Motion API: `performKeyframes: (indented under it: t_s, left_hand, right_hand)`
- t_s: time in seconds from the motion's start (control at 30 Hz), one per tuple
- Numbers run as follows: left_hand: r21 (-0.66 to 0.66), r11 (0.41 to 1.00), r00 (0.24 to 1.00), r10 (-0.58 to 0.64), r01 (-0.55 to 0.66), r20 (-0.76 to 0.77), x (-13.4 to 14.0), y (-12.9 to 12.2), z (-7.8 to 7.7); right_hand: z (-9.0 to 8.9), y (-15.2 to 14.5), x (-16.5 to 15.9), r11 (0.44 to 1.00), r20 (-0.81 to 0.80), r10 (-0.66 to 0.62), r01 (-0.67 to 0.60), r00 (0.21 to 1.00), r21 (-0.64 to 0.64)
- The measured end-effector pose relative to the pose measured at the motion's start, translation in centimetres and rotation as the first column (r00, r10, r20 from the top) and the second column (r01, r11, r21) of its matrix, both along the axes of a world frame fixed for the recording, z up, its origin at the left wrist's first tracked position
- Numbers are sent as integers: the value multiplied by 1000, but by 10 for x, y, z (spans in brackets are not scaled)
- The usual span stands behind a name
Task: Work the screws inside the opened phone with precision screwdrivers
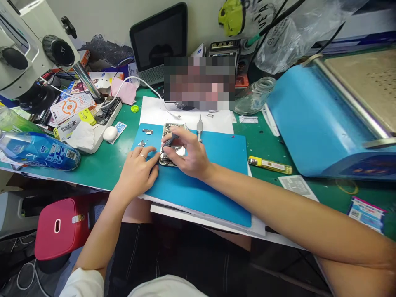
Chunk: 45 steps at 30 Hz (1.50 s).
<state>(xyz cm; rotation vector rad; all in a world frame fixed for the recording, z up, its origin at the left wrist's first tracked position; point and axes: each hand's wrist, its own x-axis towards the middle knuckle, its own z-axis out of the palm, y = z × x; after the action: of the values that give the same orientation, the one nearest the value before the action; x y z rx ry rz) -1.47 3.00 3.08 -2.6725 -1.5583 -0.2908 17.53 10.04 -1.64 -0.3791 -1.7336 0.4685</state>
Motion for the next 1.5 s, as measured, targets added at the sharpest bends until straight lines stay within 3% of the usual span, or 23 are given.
performKeyframes:
  t_s: [0.53, 0.9, 1.23, 1.5]
  left_hand:
    - [74, 997, 999, 1, 3, -48, -2, -7, -2]
    - [127, 991, 999, -33, 30, 24, -6, -6, -4]
    - [77, 994, 996, -85, 83, 26, -4, 6, -1]
    - [1, 1000, 997, -20, 20, 70, 0, 12, -6]
  right_hand:
    - [-2, 1, 0, 1000, -1, -13, 13, 1000, -24]
    - [-2, 0, 0, 999, -2, -17, 17, 1000, -44]
    - [-2, 0, 2, 997, 30, -43, 45, 999, -58]
    - [-1, -1, 3, 996, 12, -20, 21, 1000, -89]
